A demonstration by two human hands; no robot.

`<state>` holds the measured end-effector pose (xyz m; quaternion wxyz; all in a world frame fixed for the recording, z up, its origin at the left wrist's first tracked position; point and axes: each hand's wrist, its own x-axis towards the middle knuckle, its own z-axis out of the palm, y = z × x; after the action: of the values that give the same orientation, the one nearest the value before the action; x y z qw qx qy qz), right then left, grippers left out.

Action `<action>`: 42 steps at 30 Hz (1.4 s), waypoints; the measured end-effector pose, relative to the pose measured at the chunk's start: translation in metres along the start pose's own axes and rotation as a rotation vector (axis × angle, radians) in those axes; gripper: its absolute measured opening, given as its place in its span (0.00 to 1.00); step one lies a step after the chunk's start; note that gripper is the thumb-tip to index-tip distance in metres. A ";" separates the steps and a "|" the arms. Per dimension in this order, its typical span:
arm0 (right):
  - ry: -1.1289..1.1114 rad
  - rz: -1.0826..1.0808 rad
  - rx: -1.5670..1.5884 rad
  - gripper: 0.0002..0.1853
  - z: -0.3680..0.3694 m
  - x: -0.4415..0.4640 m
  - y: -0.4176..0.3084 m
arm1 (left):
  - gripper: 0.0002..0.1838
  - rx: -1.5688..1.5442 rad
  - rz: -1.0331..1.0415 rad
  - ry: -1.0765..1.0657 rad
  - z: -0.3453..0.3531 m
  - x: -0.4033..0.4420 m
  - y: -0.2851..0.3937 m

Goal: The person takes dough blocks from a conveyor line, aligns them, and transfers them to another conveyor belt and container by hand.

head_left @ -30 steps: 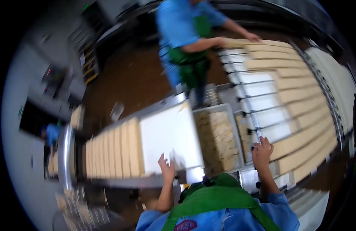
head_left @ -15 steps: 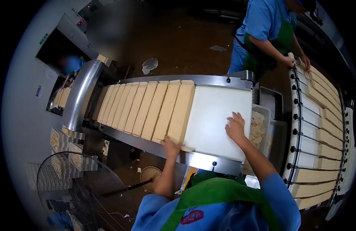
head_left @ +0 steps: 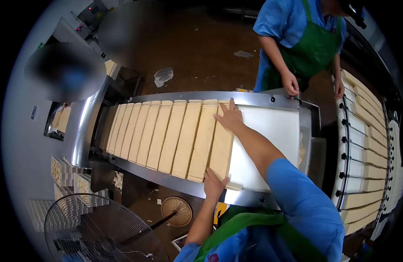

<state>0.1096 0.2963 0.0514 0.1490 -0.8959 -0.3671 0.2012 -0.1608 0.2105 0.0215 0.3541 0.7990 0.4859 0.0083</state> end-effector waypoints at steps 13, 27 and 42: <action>0.137 0.478 -0.004 0.51 -0.037 -0.048 0.172 | 0.52 -0.020 0.211 -0.293 0.046 -0.006 0.051; 0.965 0.494 0.346 0.23 -0.079 -0.254 0.492 | 0.46 -0.093 0.635 -0.070 0.177 -0.066 0.174; 0.632 0.614 -0.211 0.21 -0.112 -0.409 0.566 | 0.45 -0.358 1.181 -0.490 0.247 -0.148 0.338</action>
<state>0.2351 -0.3986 0.0176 0.0950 -0.9910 -0.0393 -0.0858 0.1096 -0.1365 0.0792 0.5175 0.8387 -0.1372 0.0998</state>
